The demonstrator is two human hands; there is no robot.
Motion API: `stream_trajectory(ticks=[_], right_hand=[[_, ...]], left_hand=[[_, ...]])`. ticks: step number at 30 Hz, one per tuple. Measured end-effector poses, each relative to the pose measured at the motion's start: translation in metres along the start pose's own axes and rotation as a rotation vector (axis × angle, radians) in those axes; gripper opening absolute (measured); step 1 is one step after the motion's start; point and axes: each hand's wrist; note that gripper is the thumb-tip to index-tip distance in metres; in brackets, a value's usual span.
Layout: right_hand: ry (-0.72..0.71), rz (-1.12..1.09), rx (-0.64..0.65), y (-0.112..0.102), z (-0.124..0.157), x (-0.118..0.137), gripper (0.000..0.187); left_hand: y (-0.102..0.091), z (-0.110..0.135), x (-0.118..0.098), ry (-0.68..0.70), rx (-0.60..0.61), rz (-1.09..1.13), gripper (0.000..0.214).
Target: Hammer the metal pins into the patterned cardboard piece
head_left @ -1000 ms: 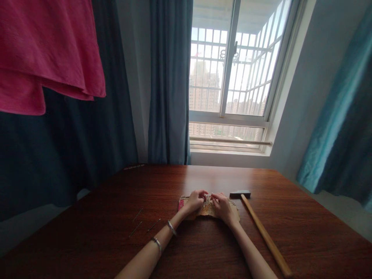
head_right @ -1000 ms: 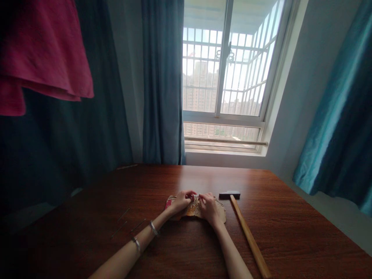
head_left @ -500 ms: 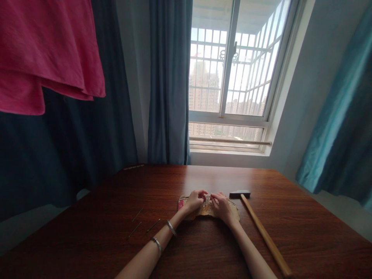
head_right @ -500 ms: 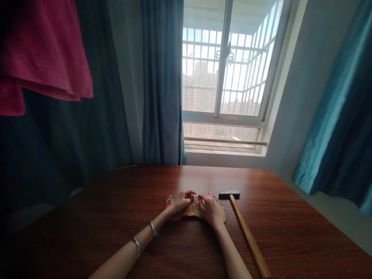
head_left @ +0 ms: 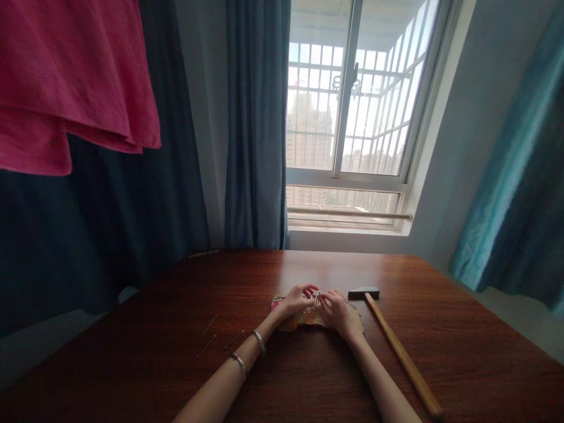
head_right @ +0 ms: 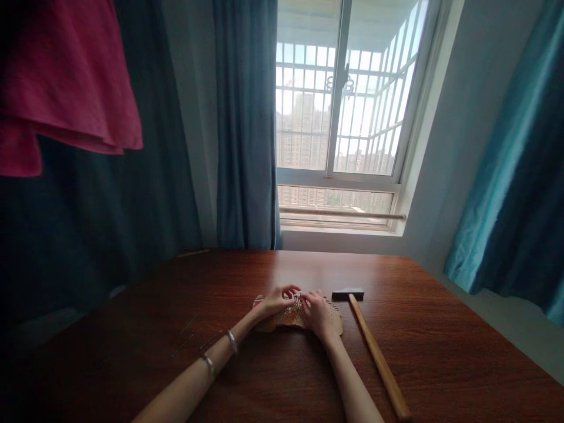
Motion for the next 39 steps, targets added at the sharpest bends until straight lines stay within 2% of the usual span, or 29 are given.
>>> stream_trajectory(ticks=[9, 20, 29, 39], right_hand=[[0.012, -0.032, -0.017, 0.004, 0.001, -0.004, 0.020], [0.021, -0.028, -0.002, 0.003, -0.001, -0.003, 0.020], [0.030, -0.047, -0.004, 0.001, 0.001, -0.004, 0.020], [0.021, -0.039, 0.017, -0.002, 0.002, -0.002, 0.021]], left_hand=[[0.006, -0.001, -0.008, 0.017, -0.055, -0.006, 0.028], [0.009, -0.009, -0.005, 0.027, -0.098, -0.056, 0.023], [0.015, -0.010, 0.004, 0.044, -0.101, -0.068, 0.018], [0.011, -0.008, 0.002, 0.074, -0.062, -0.020, 0.019]])
Point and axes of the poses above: each hand's wrist, its own z-axis away from the middle knuckle, its own y-axis out of the palm, x = y × z, and after that the axes turned 5 degrees about -y, right-handed
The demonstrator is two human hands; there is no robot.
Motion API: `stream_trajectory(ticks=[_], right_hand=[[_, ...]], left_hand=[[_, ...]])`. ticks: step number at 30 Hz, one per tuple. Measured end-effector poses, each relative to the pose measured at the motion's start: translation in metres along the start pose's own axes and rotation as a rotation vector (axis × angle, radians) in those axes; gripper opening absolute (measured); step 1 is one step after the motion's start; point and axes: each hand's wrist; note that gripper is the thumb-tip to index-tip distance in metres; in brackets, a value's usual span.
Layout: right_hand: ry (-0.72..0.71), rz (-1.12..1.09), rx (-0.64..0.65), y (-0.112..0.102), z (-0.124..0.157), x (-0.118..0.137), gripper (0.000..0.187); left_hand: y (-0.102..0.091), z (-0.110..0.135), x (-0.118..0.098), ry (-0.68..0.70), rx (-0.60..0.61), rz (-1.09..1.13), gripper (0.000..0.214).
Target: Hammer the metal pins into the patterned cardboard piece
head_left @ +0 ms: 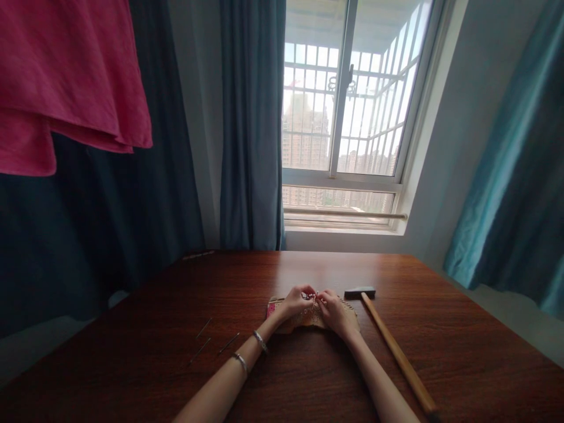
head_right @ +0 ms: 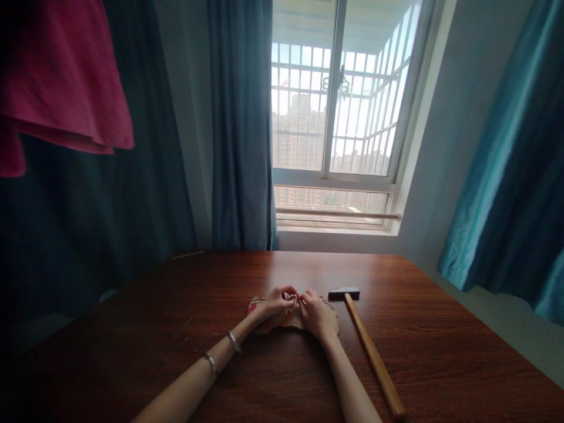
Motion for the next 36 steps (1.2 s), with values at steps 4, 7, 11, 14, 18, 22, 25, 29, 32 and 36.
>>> stream_trajectory(ticks=[4, 7, 11, 14, 18, 22, 25, 29, 32, 36], right_hand=[[0.000, 0.008, 0.005, 0.001, 0.000, 0.000, 0.022], [0.000, 0.014, -0.001, 0.002, 0.000, 0.000, 0.021], [0.012, 0.011, -0.006, 0.002, -0.001, 0.001, 0.020], [0.035, 0.013, 0.002, 0.001, -0.001, 0.003, 0.022], [0.040, 0.016, 0.012, 0.000, 0.000, 0.003, 0.021], [0.013, 0.018, -0.013, 0.001, 0.000, 0.001, 0.021], [0.002, 0.014, -0.011, 0.001, 0.000, 0.000, 0.022], [0.004, 0.013, -0.003, 0.001, 0.000, 0.000, 0.022], [0.028, 0.014, 0.015, 0.001, 0.000, 0.001, 0.022], [0.046, 0.029, 0.050, -0.004, 0.001, 0.005, 0.023]], left_hand=[[0.001, 0.000, 0.002, -0.015, -0.008, 0.000, 0.019], [0.001, 0.000, 0.001, -0.018, -0.010, -0.003, 0.019], [0.002, 0.000, -0.004, -0.029, -0.028, -0.025, 0.018], [0.003, 0.000, -0.007, -0.025, -0.040, -0.036, 0.018], [0.004, 0.000, -0.009, -0.033, -0.046, -0.052, 0.021], [0.006, 0.001, -0.009, -0.055, -0.062, -0.082, 0.024], [0.006, 0.002, -0.010, -0.055, -0.067, -0.087, 0.024], [0.006, 0.003, -0.012, -0.049, -0.064, -0.075, 0.023], [0.006, 0.004, -0.013, -0.048, -0.069, -0.064, 0.022], [0.005, 0.004, -0.016, -0.070, -0.062, -0.058, 0.021]])
Point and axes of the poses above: each hand's wrist, its own z-axis away from the middle knuckle, its own y-axis out of the palm, x = y × z, and after that the axes turned 5 degrees about -y, right-handed
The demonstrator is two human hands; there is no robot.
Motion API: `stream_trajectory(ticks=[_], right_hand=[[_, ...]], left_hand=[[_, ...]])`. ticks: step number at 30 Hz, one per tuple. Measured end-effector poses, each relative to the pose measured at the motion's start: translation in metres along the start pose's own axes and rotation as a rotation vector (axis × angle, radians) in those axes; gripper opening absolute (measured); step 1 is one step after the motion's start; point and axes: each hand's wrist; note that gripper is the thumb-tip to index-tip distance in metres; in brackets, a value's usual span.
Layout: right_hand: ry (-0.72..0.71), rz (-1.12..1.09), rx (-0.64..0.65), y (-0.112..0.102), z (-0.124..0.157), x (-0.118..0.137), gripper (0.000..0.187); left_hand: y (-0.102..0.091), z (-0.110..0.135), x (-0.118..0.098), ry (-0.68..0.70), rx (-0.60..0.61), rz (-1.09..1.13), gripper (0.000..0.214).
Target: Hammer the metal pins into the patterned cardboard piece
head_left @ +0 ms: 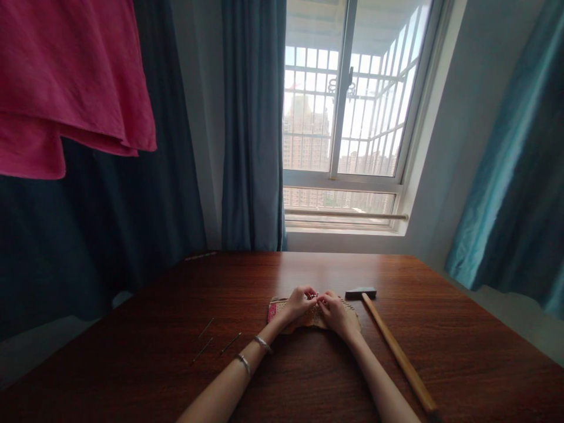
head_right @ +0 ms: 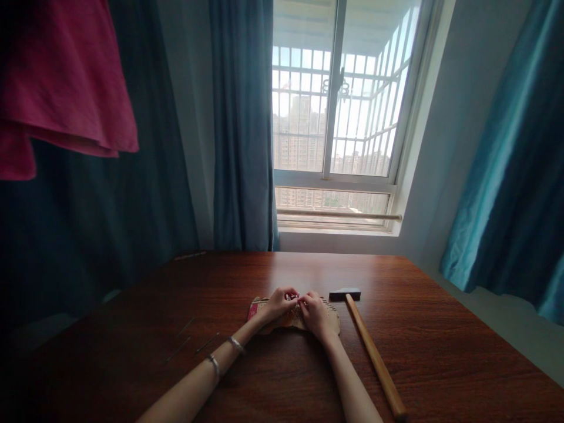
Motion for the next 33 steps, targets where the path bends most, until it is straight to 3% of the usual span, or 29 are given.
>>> stream_trajectory(ticks=[4, 7, 13, 17, 22, 33], right_hand=[[-0.037, 0.073, 0.022, -0.020, 0.002, 0.006, 0.021], [0.042, 0.164, -0.044, -0.045, 0.003, 0.001, 0.021], [0.576, 0.409, 0.020, -0.091, 0.020, -0.039, 0.028], [0.776, 0.337, 0.186, -0.108, 0.038, -0.058, 0.036], [0.854, 0.287, 0.309, -0.115, 0.050, -0.064, 0.035], [0.786, 0.334, 0.254, -0.109, 0.061, -0.061, 0.021]], left_hand=[[0.000, 0.000, -0.002, -0.019, -0.004, -0.012, 0.019], [0.001, 0.001, 0.000, -0.030, -0.003, -0.027, 0.020], [0.002, 0.003, 0.001, -0.030, -0.021, -0.040, 0.020], [0.000, 0.005, -0.002, -0.044, -0.013, -0.041, 0.019], [-0.001, 0.006, -0.004, -0.022, -0.016, -0.006, 0.020], [0.002, 0.005, 0.000, -0.028, -0.004, -0.017, 0.021]])
Point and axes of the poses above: each hand's wrist, its own z-axis away from the middle knuckle, its own y-axis out of the palm, x = y × z, and after that the axes turned 5 degrees about -y, right-handed
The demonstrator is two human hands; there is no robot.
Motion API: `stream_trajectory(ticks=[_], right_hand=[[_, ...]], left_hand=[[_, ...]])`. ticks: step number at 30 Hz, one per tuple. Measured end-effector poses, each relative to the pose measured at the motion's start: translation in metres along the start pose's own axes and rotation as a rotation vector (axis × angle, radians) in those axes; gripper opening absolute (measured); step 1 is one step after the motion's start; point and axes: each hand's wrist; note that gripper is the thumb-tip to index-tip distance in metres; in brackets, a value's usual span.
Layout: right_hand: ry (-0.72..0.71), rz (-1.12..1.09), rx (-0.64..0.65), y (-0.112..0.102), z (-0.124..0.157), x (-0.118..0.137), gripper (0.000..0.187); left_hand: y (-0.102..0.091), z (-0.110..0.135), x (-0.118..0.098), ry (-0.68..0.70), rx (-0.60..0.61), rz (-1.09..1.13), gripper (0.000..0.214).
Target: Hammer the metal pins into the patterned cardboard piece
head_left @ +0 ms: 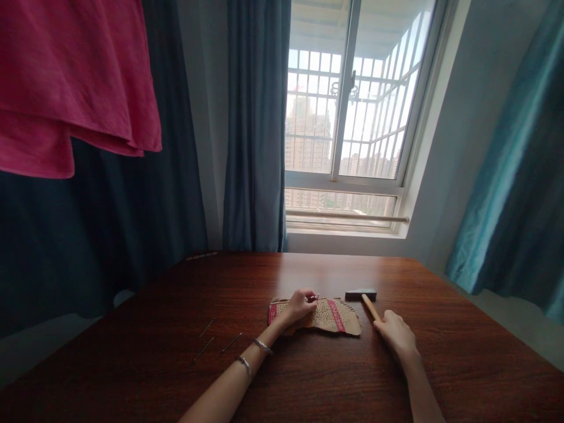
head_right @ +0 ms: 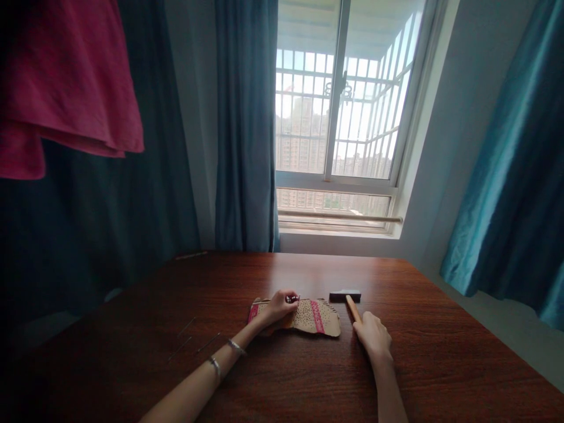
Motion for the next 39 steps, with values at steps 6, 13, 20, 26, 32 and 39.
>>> stream_trajectory(ticks=[6, 13, 20, 26, 32, 39], right_hand=[[-0.017, -0.120, -0.113, 0.007, -0.010, -0.001, 0.023], [-0.143, -0.927, -0.219, 0.007, -0.004, 0.036, 0.036], [-0.159, -1.579, 0.209, -0.006, 0.018, 0.061, 0.040], [-0.163, -1.610, 0.487, -0.009, 0.029, 0.068, 0.028], [-0.288, -1.544, 0.611, -0.013, 0.042, 0.073, 0.029], [-0.312, -1.483, 0.555, -0.018, 0.049, 0.072, 0.033]], left_hand=[[0.000, 0.000, 0.001, 0.027, 0.000, -0.006, 0.023], [0.001, -0.001, 0.003, 0.040, 0.007, -0.010, 0.024], [0.000, -0.001, 0.004, 0.050, 0.010, 0.002, 0.024], [0.001, -0.002, 0.004, 0.032, 0.021, -0.013, 0.022], [0.000, -0.001, 0.004, 0.036, 0.012, -0.022, 0.021], [0.000, -0.001, 0.005, 0.059, 0.003, -0.028, 0.021]])
Point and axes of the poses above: each hand's wrist, its own z-axis away from the middle knuckle, its own y-axis out of the palm, x = y × z, and after that the axes turned 5 degrees about -y, right-handed
